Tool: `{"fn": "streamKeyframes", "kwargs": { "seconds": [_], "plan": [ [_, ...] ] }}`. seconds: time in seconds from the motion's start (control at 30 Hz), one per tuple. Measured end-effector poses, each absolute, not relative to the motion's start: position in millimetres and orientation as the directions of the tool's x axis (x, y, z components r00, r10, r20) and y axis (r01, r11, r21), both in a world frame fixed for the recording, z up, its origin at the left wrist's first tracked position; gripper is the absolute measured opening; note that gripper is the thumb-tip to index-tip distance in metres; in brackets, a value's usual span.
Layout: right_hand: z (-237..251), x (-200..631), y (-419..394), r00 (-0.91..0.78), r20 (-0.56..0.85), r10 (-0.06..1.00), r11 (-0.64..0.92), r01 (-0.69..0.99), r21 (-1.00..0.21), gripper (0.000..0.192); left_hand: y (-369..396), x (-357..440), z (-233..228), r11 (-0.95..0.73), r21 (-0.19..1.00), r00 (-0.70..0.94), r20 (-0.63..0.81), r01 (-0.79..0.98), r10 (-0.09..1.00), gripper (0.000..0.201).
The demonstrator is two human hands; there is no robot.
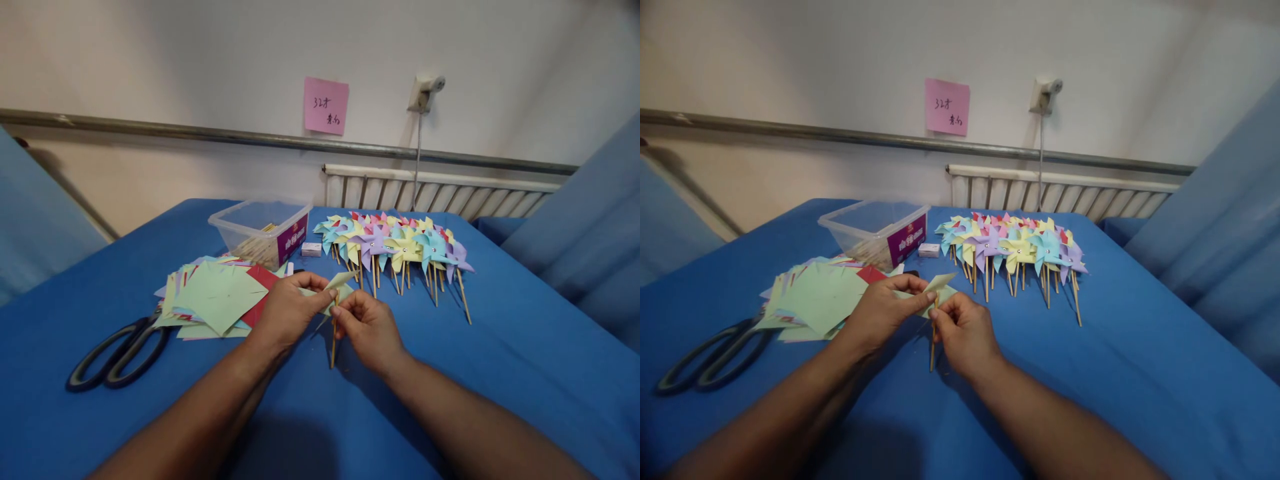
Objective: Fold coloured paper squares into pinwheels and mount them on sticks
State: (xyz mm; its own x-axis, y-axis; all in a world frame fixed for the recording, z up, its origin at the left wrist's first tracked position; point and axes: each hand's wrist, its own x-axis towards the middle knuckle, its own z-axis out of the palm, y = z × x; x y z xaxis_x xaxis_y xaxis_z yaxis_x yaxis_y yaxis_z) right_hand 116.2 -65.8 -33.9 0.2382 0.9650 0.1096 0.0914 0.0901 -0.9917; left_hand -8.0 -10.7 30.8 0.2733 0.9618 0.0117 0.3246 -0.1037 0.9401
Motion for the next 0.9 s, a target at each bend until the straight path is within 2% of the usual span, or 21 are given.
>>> {"fn": "streamKeyframes", "kwargs": {
  "seconds": [0.2,0.5,0.67,0.9],
  "plan": [
    [-30.6,117.8,-65.4,0.229,0.111,0.967,0.092,0.090,-0.992,0.019,-8.1,-9.7,29.2,-0.106,0.940,0.304,0.003,0.323,0.953,0.026],
    [-32.0,121.7,-65.8,0.190,0.118,0.975,0.091,0.146,-0.985,0.018,-5.7,-11.2,30.7,-0.139,0.919,0.335,0.008,0.369,0.942,0.021],
    [-29.7,118.8,-67.2,0.189,0.065,0.980,0.051,0.077,-0.996,0.017,-8.7,-9.7,32.7,-0.133,0.883,0.300,-0.009,0.450,0.954,0.023],
    [-30.3,118.7,-65.0,0.223,0.022,0.975,0.035,-0.053,-0.998,0.021,-9.4,-10.5,30.3,-0.151,0.894,0.306,0.017,0.421,0.952,0.020]
  ]
}}
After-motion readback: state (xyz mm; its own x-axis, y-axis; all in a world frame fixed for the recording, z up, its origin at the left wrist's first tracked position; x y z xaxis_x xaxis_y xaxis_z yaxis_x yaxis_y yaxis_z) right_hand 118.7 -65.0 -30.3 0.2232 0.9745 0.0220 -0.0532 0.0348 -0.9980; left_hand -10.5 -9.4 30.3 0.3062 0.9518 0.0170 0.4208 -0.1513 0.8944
